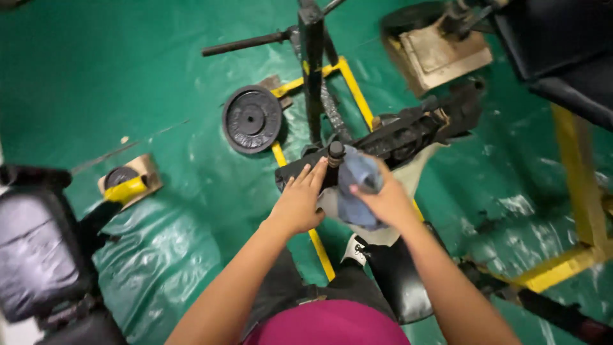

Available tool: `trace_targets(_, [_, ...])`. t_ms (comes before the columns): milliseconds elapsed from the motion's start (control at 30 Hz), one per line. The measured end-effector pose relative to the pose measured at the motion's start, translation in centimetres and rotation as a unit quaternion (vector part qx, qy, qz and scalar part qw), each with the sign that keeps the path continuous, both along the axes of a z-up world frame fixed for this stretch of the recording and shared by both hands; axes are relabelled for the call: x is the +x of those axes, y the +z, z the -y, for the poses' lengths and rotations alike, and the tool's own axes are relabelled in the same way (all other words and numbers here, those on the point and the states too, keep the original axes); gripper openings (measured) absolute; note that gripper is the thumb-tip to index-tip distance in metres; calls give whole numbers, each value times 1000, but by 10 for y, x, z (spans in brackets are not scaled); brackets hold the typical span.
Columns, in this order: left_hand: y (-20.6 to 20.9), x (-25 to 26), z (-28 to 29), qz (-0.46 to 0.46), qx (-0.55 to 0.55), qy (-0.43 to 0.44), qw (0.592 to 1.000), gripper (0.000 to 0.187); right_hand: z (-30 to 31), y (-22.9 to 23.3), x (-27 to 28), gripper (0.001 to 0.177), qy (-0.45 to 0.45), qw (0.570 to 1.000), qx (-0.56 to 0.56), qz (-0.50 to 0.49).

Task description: Cleaning and wiping down various gym machines and weight benches with a cloth.

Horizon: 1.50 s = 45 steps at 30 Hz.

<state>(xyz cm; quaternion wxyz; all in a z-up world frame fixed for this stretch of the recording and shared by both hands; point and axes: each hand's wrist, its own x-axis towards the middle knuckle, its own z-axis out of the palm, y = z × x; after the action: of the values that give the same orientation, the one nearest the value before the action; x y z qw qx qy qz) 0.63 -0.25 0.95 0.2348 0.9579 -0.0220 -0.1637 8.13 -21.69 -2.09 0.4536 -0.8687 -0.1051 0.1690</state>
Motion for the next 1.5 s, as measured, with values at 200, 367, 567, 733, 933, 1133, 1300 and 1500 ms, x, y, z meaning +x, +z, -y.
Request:
trace_targets(200, [-52, 1, -66, 71, -121, -119, 983, 88, -27, 63, -14, 67, -173, 969, 66, 166])
trace_targets(367, [-58, -1, -142, 53, -76, -224, 970, 92, -77, 4, -40, 63, -276, 944, -16, 181])
trace_targets(567, [6, 16, -144, -68, -6, -324, 943, 84, -108, 7, -142, 64, -327, 944, -32, 23])
trace_targets(733, [22, 30, -97, 47, -221, -365, 903, 82, -119, 38, -198, 69, -420, 901, 91, 52])
trace_targets(933, [21, 17, -45, -266, -491, -315, 767, 73, -110, 22, -234, 79, -520, 816, 252, 25])
trace_targets(1133, [-45, -1, -8, -123, -296, -298, 899, 66, -118, -23, -254, 88, -608, 776, 99, 136])
trace_targets(1300, [-85, -26, 52, -305, -456, -293, 783, 69, -46, -62, -259, 88, -613, 716, 332, 41])
trace_targets(1500, [-169, -29, 132, -219, -293, -247, 897, 71, 98, -102, -240, 94, -616, 782, 77, 56])
